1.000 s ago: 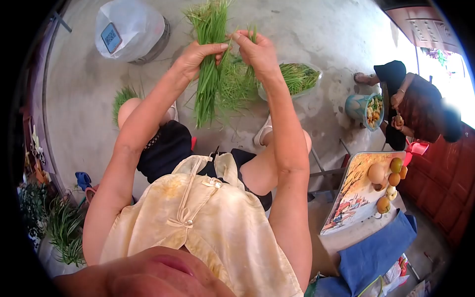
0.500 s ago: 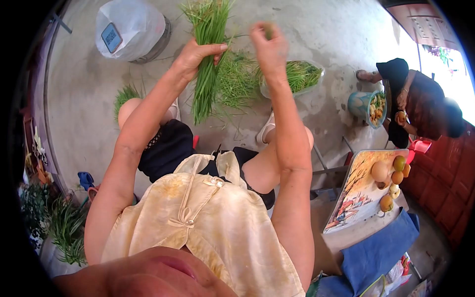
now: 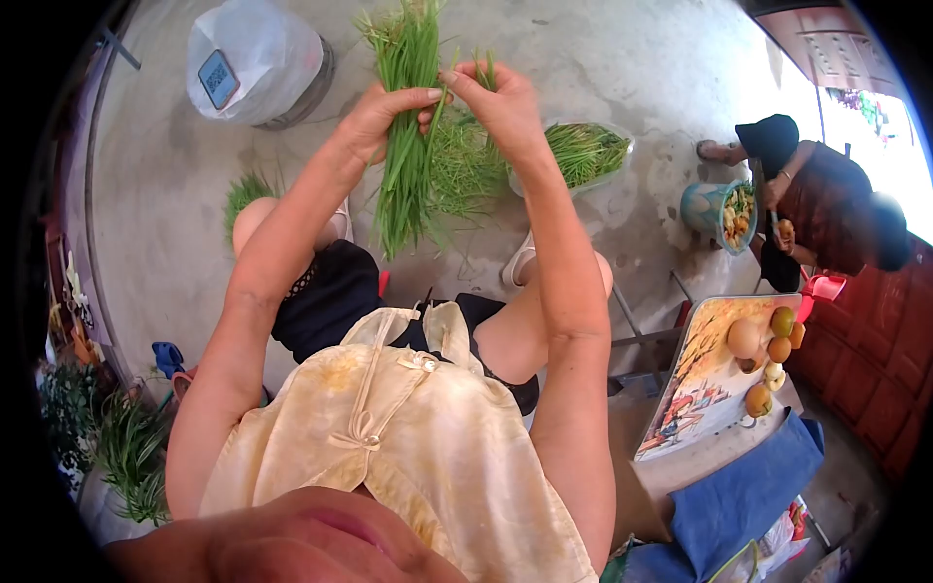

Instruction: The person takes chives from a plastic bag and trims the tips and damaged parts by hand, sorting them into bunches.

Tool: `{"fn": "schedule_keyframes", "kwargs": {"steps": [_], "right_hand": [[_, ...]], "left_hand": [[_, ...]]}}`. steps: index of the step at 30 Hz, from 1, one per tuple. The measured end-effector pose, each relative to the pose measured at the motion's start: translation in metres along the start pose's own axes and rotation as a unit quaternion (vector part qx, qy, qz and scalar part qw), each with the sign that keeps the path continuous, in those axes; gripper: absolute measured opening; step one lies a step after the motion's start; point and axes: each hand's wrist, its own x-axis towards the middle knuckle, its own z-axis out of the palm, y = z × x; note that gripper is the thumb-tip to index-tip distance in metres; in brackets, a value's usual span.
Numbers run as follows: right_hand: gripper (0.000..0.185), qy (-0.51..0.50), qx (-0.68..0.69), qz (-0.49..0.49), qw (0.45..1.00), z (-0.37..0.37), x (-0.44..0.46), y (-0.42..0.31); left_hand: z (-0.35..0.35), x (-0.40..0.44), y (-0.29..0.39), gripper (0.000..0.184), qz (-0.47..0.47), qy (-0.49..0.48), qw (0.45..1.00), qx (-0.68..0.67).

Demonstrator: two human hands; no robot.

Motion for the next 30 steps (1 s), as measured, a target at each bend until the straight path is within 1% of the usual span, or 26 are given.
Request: {"fn": "schedule_keyframes", "kwargs": {"steps": [3,6,7,9,10,12,13,15,18,21,24,27,28,30], "right_hand": [[0.013,-0.009,0.010,-0.040,0.999,0.002,0.000,0.001],[0.013,0.001,0.009,-0.029,1.000,0.006,-0.001,0.007],[0.013,-0.011,0.016,-0.001,1.000,0.004,-0.001,0.005],[0.015,-0.032,0.032,0.055,0.997,-0.002,-0.003,-0.003],[0.015,-0.044,0.049,0.052,0.996,-0.003,-0.004,-0.005],[0.014,-0.070,0.084,0.044,0.993,-0.004,-0.005,-0.009],[0.014,-0.067,0.088,0.048,0.993,-0.004,-0.005,-0.009],[0.013,-0.061,0.095,0.056,0.992,-0.004,-0.004,-0.007],[0.013,-0.033,0.075,0.045,0.996,-0.001,-0.005,-0.006],[0.013,0.045,0.046,-0.022,0.998,-0.009,0.003,-0.003],[0.015,0.070,0.052,-0.053,0.995,-0.024,0.011,0.000],[0.020,0.117,-0.140,-0.147,0.972,-0.027,0.016,0.007],[0.017,0.083,-0.205,-0.133,0.966,-0.026,0.014,0.008],[0.011,0.015,-0.331,-0.103,0.938,-0.024,0.009,0.009]], "left_hand": [[0.005,-0.002,0.001,0.015,0.031,0.017,0.999,0.016],[0.003,-0.001,0.000,0.016,0.055,0.037,0.997,0.051],[0.003,-0.001,-0.001,0.016,0.064,0.045,0.995,0.064],[0.005,-0.003,0.004,0.017,0.054,0.032,0.997,0.046],[0.007,-0.004,0.007,0.018,0.049,0.024,0.998,0.038],[0.001,-0.001,0.008,0.027,0.034,-0.004,0.999,0.035],[-0.001,-0.001,0.009,0.032,0.027,-0.017,0.999,0.033],[-0.001,-0.001,0.010,0.034,0.016,-0.018,0.999,0.030],[-0.003,-0.001,0.010,0.037,0.001,-0.017,1.000,0.026],[-0.007,0.000,0.011,0.037,-0.011,-0.012,1.000,0.024],[-0.011,0.000,0.013,0.035,-0.014,-0.007,1.000,-0.001],[-0.014,0.000,0.014,0.033,-0.012,-0.006,0.999,-0.029],[-0.014,-0.001,0.015,0.033,-0.011,-0.006,0.999,-0.038],[-0.008,-0.002,0.017,0.021,-0.004,0.023,0.999,-0.044]]}}
